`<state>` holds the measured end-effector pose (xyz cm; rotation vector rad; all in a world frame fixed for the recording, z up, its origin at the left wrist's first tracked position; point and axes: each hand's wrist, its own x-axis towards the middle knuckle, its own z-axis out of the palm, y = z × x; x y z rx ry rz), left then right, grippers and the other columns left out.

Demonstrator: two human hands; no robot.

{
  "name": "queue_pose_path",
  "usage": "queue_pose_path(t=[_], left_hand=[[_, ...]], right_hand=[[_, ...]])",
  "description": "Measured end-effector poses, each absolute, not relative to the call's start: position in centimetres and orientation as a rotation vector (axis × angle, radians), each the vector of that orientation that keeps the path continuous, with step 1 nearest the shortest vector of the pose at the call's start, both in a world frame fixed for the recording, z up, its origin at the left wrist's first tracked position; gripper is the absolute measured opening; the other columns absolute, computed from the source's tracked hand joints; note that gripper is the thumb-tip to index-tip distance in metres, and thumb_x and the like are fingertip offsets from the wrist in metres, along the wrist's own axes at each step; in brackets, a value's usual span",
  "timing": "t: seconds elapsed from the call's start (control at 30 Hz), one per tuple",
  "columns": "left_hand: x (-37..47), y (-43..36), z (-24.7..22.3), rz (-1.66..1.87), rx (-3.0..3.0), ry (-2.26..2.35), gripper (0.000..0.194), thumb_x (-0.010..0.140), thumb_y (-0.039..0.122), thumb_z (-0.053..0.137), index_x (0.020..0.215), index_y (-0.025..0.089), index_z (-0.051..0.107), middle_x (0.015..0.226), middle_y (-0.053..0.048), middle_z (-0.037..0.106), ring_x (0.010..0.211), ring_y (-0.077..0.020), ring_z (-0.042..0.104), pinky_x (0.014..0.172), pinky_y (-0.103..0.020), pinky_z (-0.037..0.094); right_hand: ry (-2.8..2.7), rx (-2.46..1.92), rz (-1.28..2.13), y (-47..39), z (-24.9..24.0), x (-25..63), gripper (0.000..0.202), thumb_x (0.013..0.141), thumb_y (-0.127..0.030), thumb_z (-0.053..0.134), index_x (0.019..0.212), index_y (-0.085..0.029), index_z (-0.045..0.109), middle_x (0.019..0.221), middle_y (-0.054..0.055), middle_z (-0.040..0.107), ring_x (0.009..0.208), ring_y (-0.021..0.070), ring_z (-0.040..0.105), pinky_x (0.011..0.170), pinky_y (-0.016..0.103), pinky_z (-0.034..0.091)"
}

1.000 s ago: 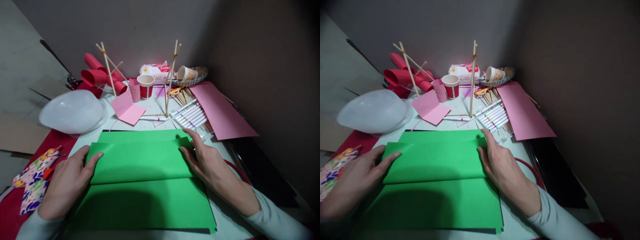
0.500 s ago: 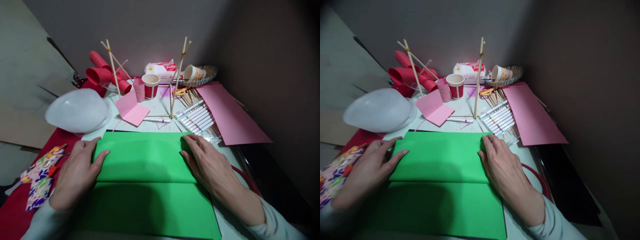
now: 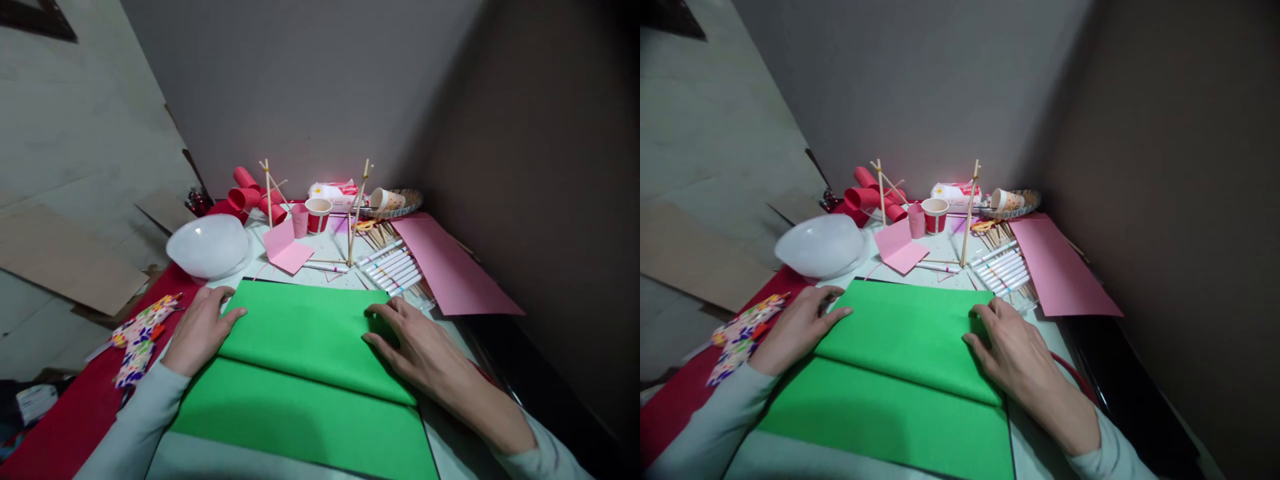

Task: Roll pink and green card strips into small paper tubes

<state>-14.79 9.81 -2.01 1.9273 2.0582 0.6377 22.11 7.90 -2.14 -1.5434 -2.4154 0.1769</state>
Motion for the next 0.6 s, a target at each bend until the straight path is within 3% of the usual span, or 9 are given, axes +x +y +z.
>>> queue_pose_path(t=[0.13, 0.23, 0.37, 0.47, 0.6], left_hand=[[-14.7, 9.7, -1.9, 0.727, 1.897, 2.054, 0.059, 0.076, 0.058, 0.062, 0.113, 0.014, 0.071, 0.100, -0.015, 0.066, 0.099, -0.0353, 0.062, 0.095, -0.049, 0.048], [-14.4, 9.6, -1.5, 0.832, 1.855, 2.023, 0.054, 0.074, 0.059, 0.065, 0.104, 0.015, 0.073, 0.096, -0.015, 0.067, 0.099, -0.0358, 0.063, 0.096, -0.050, 0.048], [-14.0, 9.2, -0.1, 1.007, 1.764, 1.884, 0.054, 0.074, 0.064, 0.066, 0.100, 0.017, 0.070, 0.104, -0.013, 0.070, 0.099, -0.0316, 0.065, 0.091, -0.043, 0.051], [-13.9, 8.5, 1.3, 1.102, 1.689, 1.749, 0.053, 0.078, 0.064, 0.064, 0.106, 0.018, 0.065, 0.102, -0.009, 0.070, 0.092, -0.0258, 0.067, 0.078, -0.034, 0.053], [-13.9, 7.3, 2.5, 1.190, 1.498, 1.544, 0.065, 0.079, 0.061, 0.068, 0.130, 0.021, 0.059, 0.091, -0.002, 0.067, 0.071, -0.0182, 0.061, 0.058, -0.026, 0.047]], right_hand=[[-2.335, -1.355, 0.404, 7.4, -0.8, 22.4, 0.018, 0.100, -0.033, 0.055, 0.096, -0.019, 0.067, 0.097, 0.010, 0.062, 0.089, 0.0263, 0.064, 0.081, 0.041, 0.054], [-2.095, -1.233, 0.675, 6.9, 0.4, 22.1, 0.019, 0.099, -0.039, 0.056, 0.099, -0.022, 0.066, 0.105, 0.009, 0.066, 0.098, 0.0258, 0.064, 0.084, 0.037, 0.054], [-1.624, -1.262, 0.908, 5.7, 1.6, 21.9, 0.028, 0.094, -0.051, 0.064, 0.096, -0.023, 0.063, 0.084, 0.002, 0.060, 0.072, 0.0175, 0.055, 0.059, 0.026, 0.045], [-1.413, -1.247, 0.920, 5.1, 2.1, 21.8, 0.031, 0.087, -0.052, 0.072, 0.093, -0.023, 0.061, 0.079, -0.002, 0.053, 0.063, 0.0132, 0.044, 0.054, 0.023, 0.036], [-1.349, -1.225, 0.881, 4.9, 2.3, 21.8, 0.031, 0.085, -0.049, 0.075, 0.093, -0.022, 0.061, 0.076, -0.003, 0.050, 0.062, 0.0121, 0.040, 0.053, 0.022, 0.032]])
